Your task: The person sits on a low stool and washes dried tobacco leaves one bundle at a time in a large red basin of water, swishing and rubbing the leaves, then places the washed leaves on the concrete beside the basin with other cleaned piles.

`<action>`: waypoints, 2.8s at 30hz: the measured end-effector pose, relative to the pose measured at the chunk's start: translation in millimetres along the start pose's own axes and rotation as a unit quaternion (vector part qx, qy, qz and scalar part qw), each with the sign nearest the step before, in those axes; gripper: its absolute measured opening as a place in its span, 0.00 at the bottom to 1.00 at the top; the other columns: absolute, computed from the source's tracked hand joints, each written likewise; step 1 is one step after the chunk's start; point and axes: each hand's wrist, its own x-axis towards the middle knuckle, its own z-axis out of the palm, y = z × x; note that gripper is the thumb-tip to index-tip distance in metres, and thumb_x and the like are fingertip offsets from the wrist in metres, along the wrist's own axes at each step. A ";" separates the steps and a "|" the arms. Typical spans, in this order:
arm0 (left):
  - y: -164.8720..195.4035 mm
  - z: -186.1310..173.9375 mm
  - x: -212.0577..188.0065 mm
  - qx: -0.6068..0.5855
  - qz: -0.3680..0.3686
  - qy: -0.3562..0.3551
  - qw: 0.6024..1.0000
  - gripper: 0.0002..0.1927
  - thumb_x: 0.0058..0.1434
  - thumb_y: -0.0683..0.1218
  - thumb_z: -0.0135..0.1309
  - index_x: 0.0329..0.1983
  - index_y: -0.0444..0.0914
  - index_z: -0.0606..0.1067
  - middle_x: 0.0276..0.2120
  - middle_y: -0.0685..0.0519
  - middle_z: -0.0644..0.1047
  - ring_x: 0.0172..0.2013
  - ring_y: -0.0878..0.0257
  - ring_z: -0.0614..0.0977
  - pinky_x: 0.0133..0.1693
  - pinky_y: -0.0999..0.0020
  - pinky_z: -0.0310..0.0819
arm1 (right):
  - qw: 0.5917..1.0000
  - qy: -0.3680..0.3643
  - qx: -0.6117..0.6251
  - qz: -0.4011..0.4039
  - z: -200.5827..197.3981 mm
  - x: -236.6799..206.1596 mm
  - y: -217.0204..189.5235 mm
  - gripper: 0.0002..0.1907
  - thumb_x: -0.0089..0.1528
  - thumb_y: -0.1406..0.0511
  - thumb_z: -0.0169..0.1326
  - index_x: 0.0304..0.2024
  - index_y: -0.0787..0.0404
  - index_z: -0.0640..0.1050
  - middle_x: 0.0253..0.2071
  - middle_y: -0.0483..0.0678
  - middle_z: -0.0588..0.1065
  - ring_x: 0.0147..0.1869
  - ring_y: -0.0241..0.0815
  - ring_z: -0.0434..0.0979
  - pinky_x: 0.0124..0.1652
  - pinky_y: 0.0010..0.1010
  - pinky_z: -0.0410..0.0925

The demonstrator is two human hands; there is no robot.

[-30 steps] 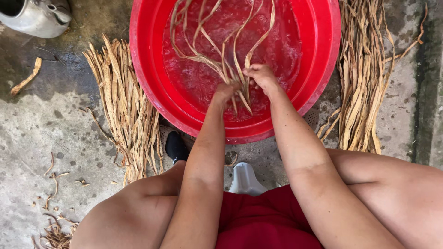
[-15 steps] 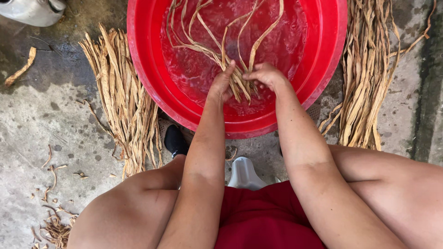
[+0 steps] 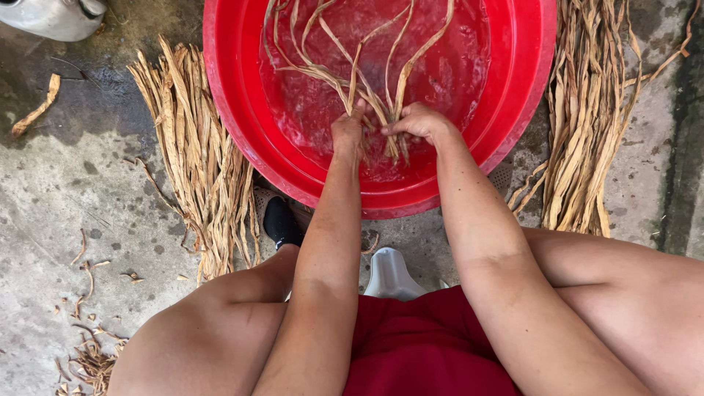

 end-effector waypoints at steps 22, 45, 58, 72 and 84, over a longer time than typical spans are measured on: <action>15.7 14.2 -11.4 0.158 -0.189 -0.091 0.965 0.51 0.58 0.76 0.40 0.76 0.44 0.50 0.74 0.41 0.53 0.63 0.39 0.70 0.59 0.28 0.65 | 0.937 0.206 0.277 -0.062 -10.1 1.9 -20.3 0.09 0.69 0.66 0.47 0.45 0.62 0.77 0.31 0.49 0.78 0.31 0.43 0.80 0.33 0.36 0.78; 80.5 27.9 -60.0 -0.370 -0.106 -0.004 0.923 0.08 0.74 0.39 0.41 0.41 0.33 0.71 0.25 0.50 0.73 0.24 0.65 0.73 0.31 0.67 0.79 | 0.874 0.006 -0.485 -0.018 -95.7 -254.9 -87.4 0.09 0.67 0.71 0.47 0.45 0.62 0.78 0.29 0.47 0.73 0.28 0.40 0.69 0.29 0.36 0.66; 267.5 46.7 -105.0 -0.266 0.182 -0.117 0.939 0.14 0.75 0.50 0.35 0.47 0.35 0.67 0.27 0.47 0.71 0.26 0.58 0.70 0.32 0.61 0.70 | 0.949 0.270 0.030 -0.161 -307.8 -374.4 129.3 0.14 0.75 0.56 0.50 0.47 0.60 0.76 0.25 0.47 0.71 0.21 0.38 0.66 0.20 0.31 0.63; 300.6 93.1 -269.9 0.734 0.181 -0.068 0.651 0.28 0.71 0.51 0.52 0.73 0.46 0.66 0.54 0.41 0.78 0.49 0.44 0.78 0.52 0.47 0.74 | 0.897 0.329 0.287 0.067 -178.3 -236.9 376.9 0.06 0.71 0.62 0.51 0.45 0.56 0.76 0.26 0.44 0.72 0.21 0.31 0.67 0.19 0.25 0.65; 370.5 -63.4 -184.9 0.675 0.229 -0.014 0.702 0.25 0.72 0.48 0.57 0.71 0.39 0.70 0.58 0.44 0.78 0.47 0.56 0.81 0.41 0.56 0.73 | 0.881 0.401 -0.141 0.208 -143.8 -256.4 368.5 0.35 0.59 0.36 0.54 0.53 0.52 0.83 0.53 0.57 0.79 0.58 0.58 0.78 0.57 0.50 0.70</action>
